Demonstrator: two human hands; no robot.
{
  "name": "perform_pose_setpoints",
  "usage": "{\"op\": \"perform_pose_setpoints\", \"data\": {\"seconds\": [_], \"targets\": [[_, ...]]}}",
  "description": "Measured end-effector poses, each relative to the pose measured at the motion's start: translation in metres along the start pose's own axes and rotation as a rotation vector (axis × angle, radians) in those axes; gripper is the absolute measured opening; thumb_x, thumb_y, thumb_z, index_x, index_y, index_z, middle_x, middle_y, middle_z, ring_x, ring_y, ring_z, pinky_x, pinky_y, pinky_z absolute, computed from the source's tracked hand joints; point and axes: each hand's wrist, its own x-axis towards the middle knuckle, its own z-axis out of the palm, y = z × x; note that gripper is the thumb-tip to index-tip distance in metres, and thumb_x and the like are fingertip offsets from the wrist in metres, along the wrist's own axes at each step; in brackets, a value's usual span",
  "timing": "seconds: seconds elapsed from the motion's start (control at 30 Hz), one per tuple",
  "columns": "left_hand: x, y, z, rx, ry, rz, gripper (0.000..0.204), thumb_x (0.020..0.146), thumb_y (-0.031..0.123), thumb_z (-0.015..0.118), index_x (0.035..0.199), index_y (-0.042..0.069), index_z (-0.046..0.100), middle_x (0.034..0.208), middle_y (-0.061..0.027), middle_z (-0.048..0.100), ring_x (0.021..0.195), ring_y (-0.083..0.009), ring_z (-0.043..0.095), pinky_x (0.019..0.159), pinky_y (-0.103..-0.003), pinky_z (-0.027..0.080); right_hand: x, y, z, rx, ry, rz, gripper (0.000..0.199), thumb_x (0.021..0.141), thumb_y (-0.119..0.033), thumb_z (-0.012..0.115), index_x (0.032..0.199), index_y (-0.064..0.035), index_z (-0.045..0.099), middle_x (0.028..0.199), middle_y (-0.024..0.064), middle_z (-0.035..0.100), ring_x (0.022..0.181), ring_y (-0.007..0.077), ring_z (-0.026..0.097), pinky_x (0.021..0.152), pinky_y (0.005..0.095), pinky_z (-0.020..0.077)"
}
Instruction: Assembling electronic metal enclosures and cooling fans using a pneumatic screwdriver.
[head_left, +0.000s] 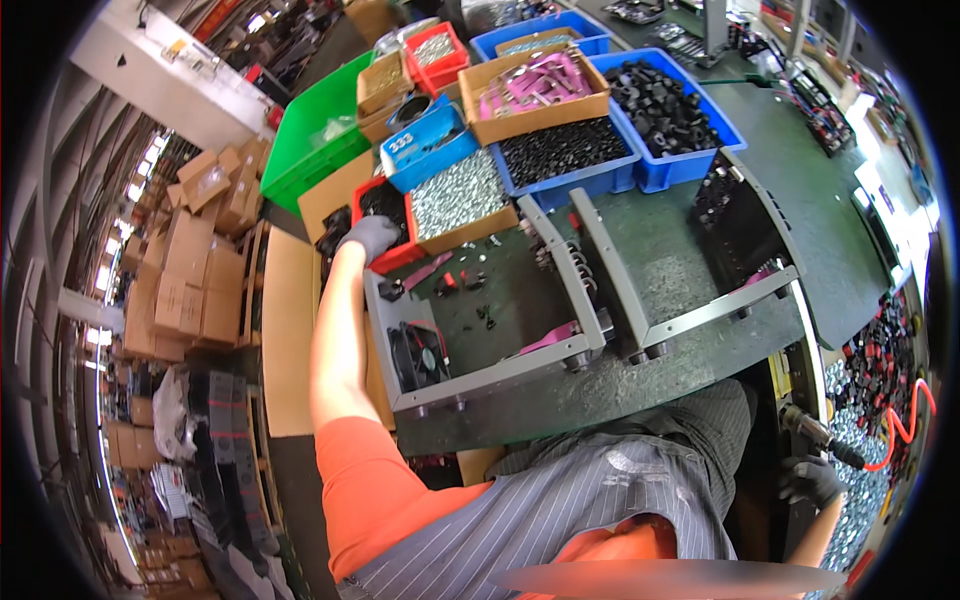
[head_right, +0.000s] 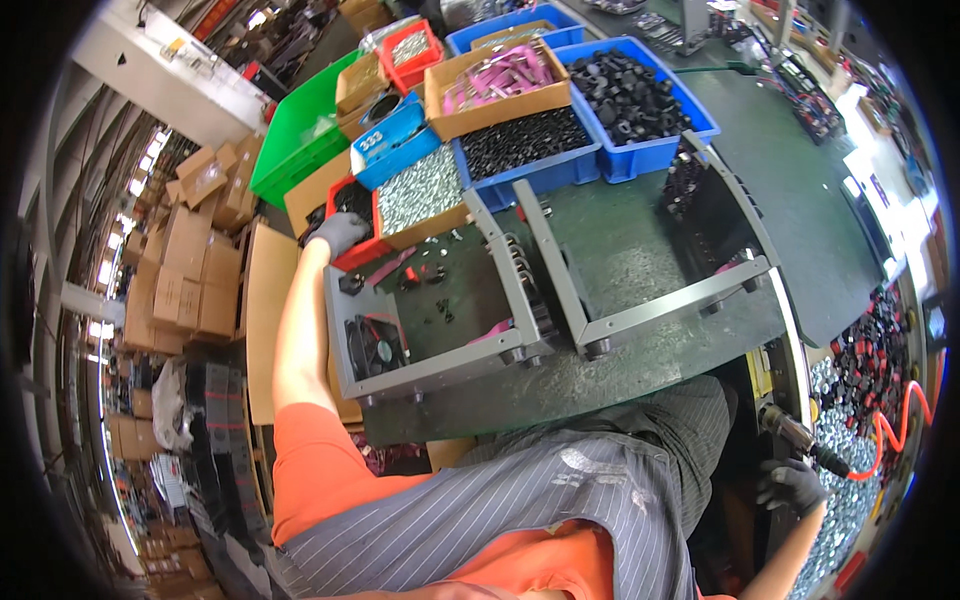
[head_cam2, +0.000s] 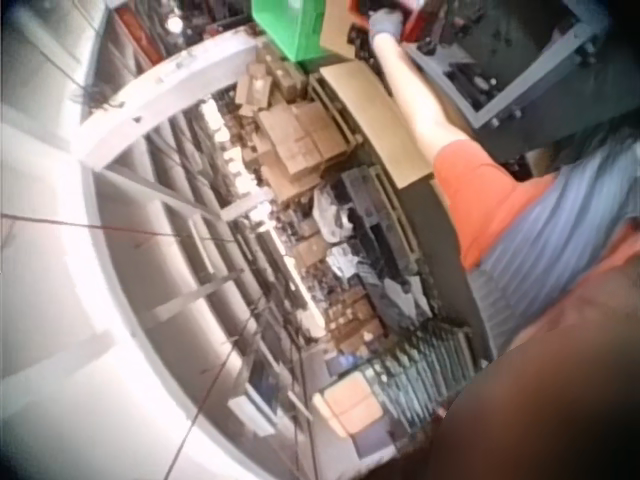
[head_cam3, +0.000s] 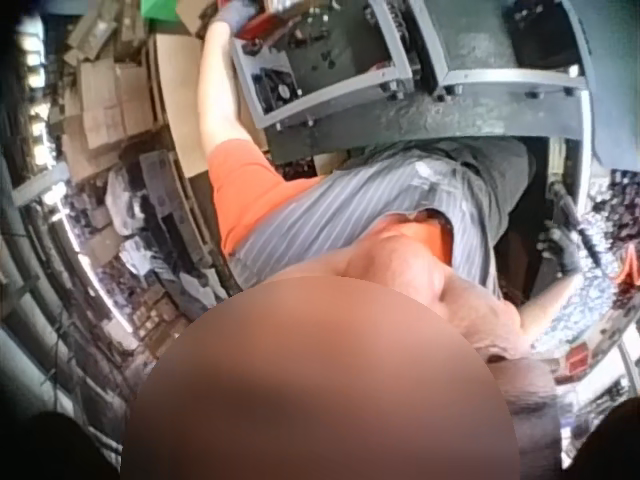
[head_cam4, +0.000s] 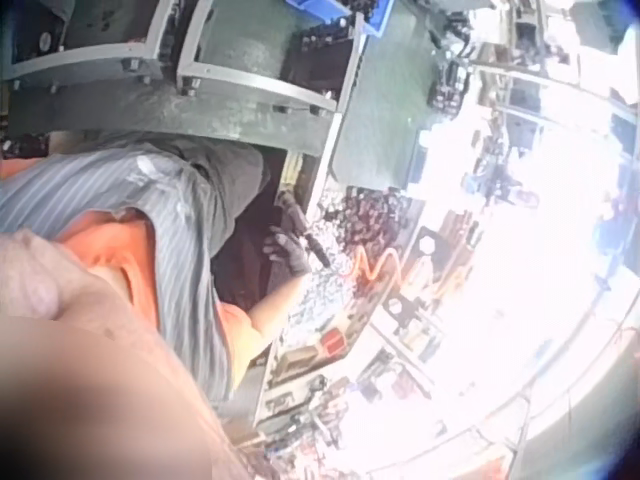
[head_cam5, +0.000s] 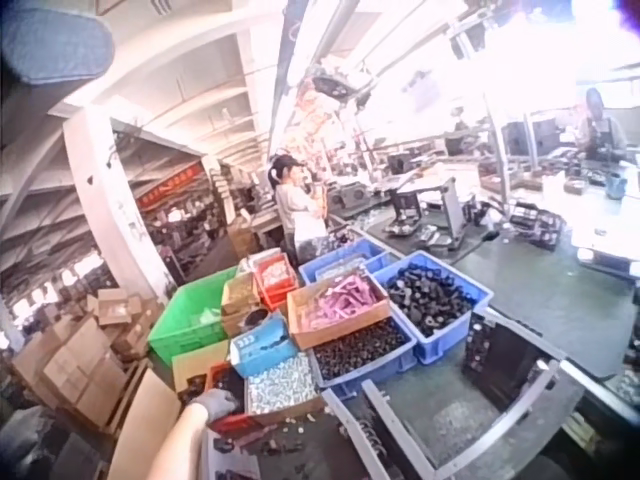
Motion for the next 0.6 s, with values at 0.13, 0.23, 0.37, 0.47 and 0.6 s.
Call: {"op": "perform_pose_setpoints", "data": {"seconds": [0.13,0.23,0.37,0.47,0.6], "targets": [[-0.012,-0.010,0.002,-1.025,0.090,-0.466,0.036,0.091,0.005,0.053,0.125,0.002,0.063,0.095,-0.0095,0.069,0.069,-0.0131,0.065,0.052,-0.024,0.052,-0.022,-0.009,-0.043,-0.322,0.245,-0.149,0.041,0.079,-0.030,0.069,0.103,0.0025,0.069,0.081,0.0168,0.071,0.065,0.0295,0.070,0.055,0.0364,0.0557],[-0.013,-0.020,0.005,-1.499,0.193,-0.571,0.037,0.094,0.008,0.051,0.130,0.005,0.057,0.098,-0.0113,0.069,0.068,-0.0127,0.063,0.050,-0.022,0.050,-0.017,-0.037,-0.062,-0.835,0.391,-0.510,0.035,0.081,-0.030,0.068,0.098,0.0007,0.071,0.081,0.0144,0.071,0.067,0.0260,0.068,0.058,0.0340,0.0537],[-0.010,-0.030,0.005,-1.561,0.177,-0.686,0.021,0.100,0.025,0.050,0.111,0.015,0.064,0.068,0.0046,0.051,0.045,-0.0049,0.039,0.035,-0.018,0.031,-0.008,-0.083,-0.037,-0.433,0.286,-0.361,0.036,0.082,-0.029,0.069,0.102,0.0006,0.073,0.090,0.0092,0.071,0.079,0.0149,0.064,0.073,0.0333,0.0512],[-0.010,-0.035,0.002,-1.619,0.222,-0.671,0.022,0.099,0.033,0.052,0.103,0.016,0.067,0.066,0.0049,0.045,0.048,-0.0050,0.039,0.036,-0.018,0.030,-0.018,-0.114,0.004,-0.839,0.268,-0.009,0.066,0.071,-0.045,0.078,0.120,-0.0019,0.067,0.105,0.0115,0.071,0.097,0.0227,0.067,0.090,0.0345,0.0507],[-0.010,-0.037,0.000,-1.922,0.365,-0.607,0.020,0.095,0.029,0.055,0.100,0.012,0.064,0.069,0.0027,0.054,0.057,-0.0110,0.054,0.042,-0.019,0.041,-0.030,-0.136,0.054,-1.096,0.227,0.172,0.096,0.062,-0.059,0.081,0.142,-0.0153,0.051,0.124,0.0162,0.065,0.114,0.0302,0.063,0.098,0.0389,0.0475]]}}
